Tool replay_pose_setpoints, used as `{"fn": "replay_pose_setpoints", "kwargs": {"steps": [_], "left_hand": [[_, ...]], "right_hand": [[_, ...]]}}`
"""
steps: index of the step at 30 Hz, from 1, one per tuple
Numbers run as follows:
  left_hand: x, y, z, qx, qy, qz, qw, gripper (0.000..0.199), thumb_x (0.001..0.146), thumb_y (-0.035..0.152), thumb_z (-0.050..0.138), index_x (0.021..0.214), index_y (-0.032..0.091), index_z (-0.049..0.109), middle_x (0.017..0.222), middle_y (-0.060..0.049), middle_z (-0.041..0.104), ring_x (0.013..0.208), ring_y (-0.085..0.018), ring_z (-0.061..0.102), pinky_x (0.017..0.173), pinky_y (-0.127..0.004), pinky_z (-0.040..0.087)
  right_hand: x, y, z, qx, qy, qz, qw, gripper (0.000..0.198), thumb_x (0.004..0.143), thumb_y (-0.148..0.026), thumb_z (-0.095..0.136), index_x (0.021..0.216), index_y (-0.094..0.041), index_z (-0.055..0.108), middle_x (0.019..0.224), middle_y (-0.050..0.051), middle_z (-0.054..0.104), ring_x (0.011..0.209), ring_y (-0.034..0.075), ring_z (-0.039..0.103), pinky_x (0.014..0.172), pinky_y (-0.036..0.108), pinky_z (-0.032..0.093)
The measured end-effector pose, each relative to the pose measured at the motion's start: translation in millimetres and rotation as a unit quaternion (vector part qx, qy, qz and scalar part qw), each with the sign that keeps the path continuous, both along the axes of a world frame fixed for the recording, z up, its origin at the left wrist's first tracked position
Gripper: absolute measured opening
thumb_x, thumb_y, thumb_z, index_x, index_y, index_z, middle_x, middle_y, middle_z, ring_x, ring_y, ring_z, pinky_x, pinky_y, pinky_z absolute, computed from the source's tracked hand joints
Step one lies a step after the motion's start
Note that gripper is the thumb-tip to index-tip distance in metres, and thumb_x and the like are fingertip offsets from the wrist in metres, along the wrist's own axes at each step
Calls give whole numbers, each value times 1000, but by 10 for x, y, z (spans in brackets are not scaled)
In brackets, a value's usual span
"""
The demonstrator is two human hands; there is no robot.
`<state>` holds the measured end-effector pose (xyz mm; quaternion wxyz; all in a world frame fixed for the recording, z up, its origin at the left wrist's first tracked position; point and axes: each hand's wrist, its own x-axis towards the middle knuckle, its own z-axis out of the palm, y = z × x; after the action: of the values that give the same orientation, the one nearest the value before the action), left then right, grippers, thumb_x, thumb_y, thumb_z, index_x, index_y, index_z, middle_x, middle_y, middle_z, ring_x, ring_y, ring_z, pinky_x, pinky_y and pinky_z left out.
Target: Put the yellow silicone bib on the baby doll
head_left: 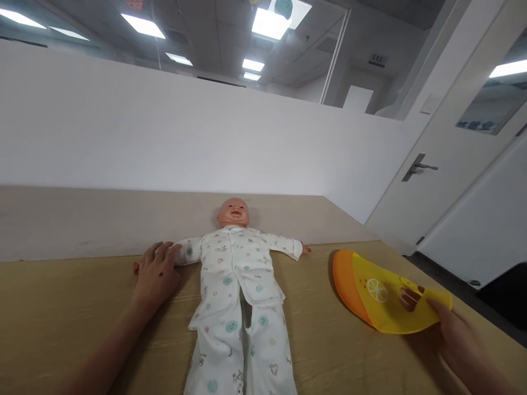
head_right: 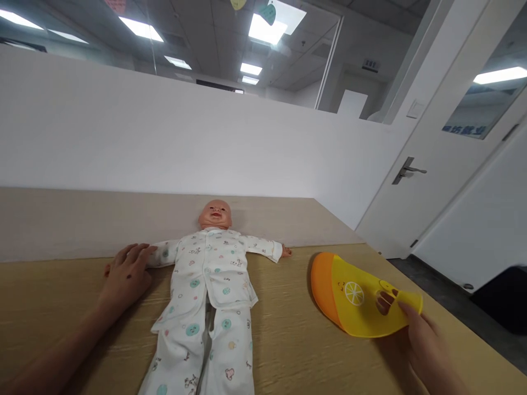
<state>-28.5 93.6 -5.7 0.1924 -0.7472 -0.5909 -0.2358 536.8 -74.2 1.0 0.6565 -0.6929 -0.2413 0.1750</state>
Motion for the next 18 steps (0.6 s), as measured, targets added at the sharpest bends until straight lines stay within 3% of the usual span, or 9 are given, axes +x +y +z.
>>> {"fn": "replay_pose_setpoints", "kwargs": {"steps": [2, 5, 11, 13, 18], "left_hand": [[-8, 1, -7, 12, -2, -6, 1000, 44, 68, 5, 42, 109, 10, 57, 115, -16, 58, 116, -32, 43, 100, -43, 34], [-20, 12, -19, 41, -11, -19, 999, 41, 70, 6, 43, 107, 12, 57, 112, -14, 59, 114, -30, 44, 98, -41, 37], [38, 25, -2, 118, -102, -99, 983, 28, 74, 11, 43, 96, 14, 59, 100, -12, 63, 103, -28, 51, 91, -42, 42], [113, -8, 42, 98, -142, -126, 977, 23, 74, 12, 42, 90, 16, 59, 93, -10, 65, 94, -25, 56, 84, -39, 45], [358, -160, 277, -43, -238, -158, 957, 14, 75, 17, 43, 78, 18, 56, 75, -5, 64, 69, -18, 58, 66, -30, 43]], "right_hand": [[-185, 109, 186, 24, 110, 37, 993, 22, 71, -21, 52, 88, -26, 66, 118, 17, 60, 98, 22, 63, 76, 35, 50], [-504, 225, 567, 86, 123, 86, 985, 24, 73, -19, 51, 93, -22, 65, 125, 19, 55, 113, 24, 55, 89, 34, 45], [-1221, 377, 1328, 180, 122, 172, 961, 26, 65, -16, 57, 89, -20, 65, 104, 14, 66, 99, 23, 63, 86, 28, 53], [-1462, 410, 1529, 197, 133, 209, 948, 26, 63, -15, 58, 88, -20, 64, 102, 12, 66, 95, 23, 65, 84, 28, 54], [-1963, 439, 1885, 191, 178, 246, 933, 22, 66, -17, 55, 86, -19, 64, 109, 13, 63, 96, 24, 64, 78, 30, 57]]}}
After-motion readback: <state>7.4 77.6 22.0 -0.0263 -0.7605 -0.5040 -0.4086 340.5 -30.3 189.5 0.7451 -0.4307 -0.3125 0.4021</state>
